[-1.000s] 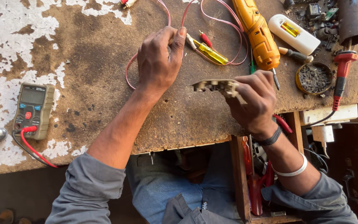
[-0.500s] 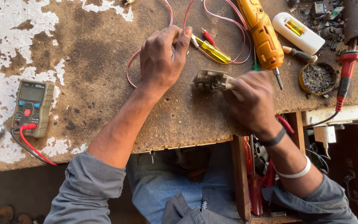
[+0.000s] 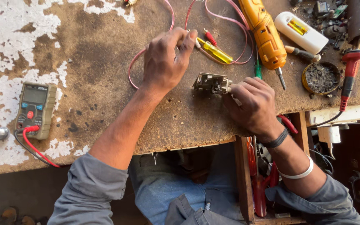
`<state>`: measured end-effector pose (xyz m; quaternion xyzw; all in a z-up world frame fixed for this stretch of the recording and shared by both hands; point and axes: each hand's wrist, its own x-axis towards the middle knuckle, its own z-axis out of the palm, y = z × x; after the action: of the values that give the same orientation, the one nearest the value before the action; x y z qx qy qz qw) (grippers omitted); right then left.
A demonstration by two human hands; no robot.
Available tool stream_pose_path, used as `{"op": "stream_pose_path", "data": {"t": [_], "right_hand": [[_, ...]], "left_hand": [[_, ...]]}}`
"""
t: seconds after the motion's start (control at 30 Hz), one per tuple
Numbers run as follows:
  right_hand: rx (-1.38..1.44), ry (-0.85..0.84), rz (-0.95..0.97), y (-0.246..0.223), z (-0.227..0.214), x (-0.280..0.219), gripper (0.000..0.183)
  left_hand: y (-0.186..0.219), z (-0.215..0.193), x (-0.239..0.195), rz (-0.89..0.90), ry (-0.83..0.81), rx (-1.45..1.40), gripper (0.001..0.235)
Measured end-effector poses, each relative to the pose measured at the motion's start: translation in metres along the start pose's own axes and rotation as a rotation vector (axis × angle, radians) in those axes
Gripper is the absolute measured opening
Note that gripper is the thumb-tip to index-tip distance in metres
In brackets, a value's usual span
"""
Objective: The person removes a small component from a green circuit board using a screwdriver, then uses a soldering iron to work on the board's surface. The person handles the board and tools throughout the clip.
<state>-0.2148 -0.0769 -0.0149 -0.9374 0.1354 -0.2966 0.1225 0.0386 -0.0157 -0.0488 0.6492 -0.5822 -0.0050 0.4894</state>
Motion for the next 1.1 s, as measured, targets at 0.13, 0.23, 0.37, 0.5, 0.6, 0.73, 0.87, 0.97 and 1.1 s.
{"op": "stream_pose_path", "data": {"t": [0.13, 0.23, 0.37, 0.5, 0.6, 0.73, 0.87, 0.97, 1.1], "right_hand": [[-0.002, -0.012, 0.029, -0.004, -0.003, 0.002, 0.015], [0.021, -0.006, 0.058, -0.007, -0.005, 0.005, 0.018], [0.113, -0.014, 0.121, -0.007, -0.006, 0.006, 0.022], [0.437, -0.02, 0.21, -0.002, -0.007, 0.005, 0.055], [0.546, -0.032, 0.354, -0.001, -0.007, 0.0, 0.09], [0.333, -0.042, 0.045, 0.005, -0.011, 0.001, 0.067], [0.388, -0.015, 0.075, 0.001, -0.014, 0.0, 0.068], [0.416, 0.001, 0.059, -0.004, -0.02, 0.0, 0.062], [0.304, 0.206, -0.062, -0.016, -0.022, 0.0, 0.06]], "left_hand": [[0.001, 0.005, -0.003, -0.033, -0.237, -0.169, 0.062], [0.006, 0.009, -0.004, 0.158, -0.273, -0.309, 0.063], [0.015, 0.01, -0.005, -0.044, -0.394, -0.366, 0.064], [0.02, 0.006, -0.001, -0.124, -0.402, -0.41, 0.056], [0.026, 0.002, 0.001, -0.15, -0.51, -0.37, 0.038], [0.045, -0.008, -0.002, 0.096, -0.355, -0.485, 0.023], [0.063, -0.017, 0.013, 0.002, -0.39, -0.444, 0.035], [0.067, -0.02, 0.016, -0.012, -0.292, -0.427, 0.051], [0.055, -0.02, 0.011, -0.22, -0.279, -0.341, 0.061]]}}
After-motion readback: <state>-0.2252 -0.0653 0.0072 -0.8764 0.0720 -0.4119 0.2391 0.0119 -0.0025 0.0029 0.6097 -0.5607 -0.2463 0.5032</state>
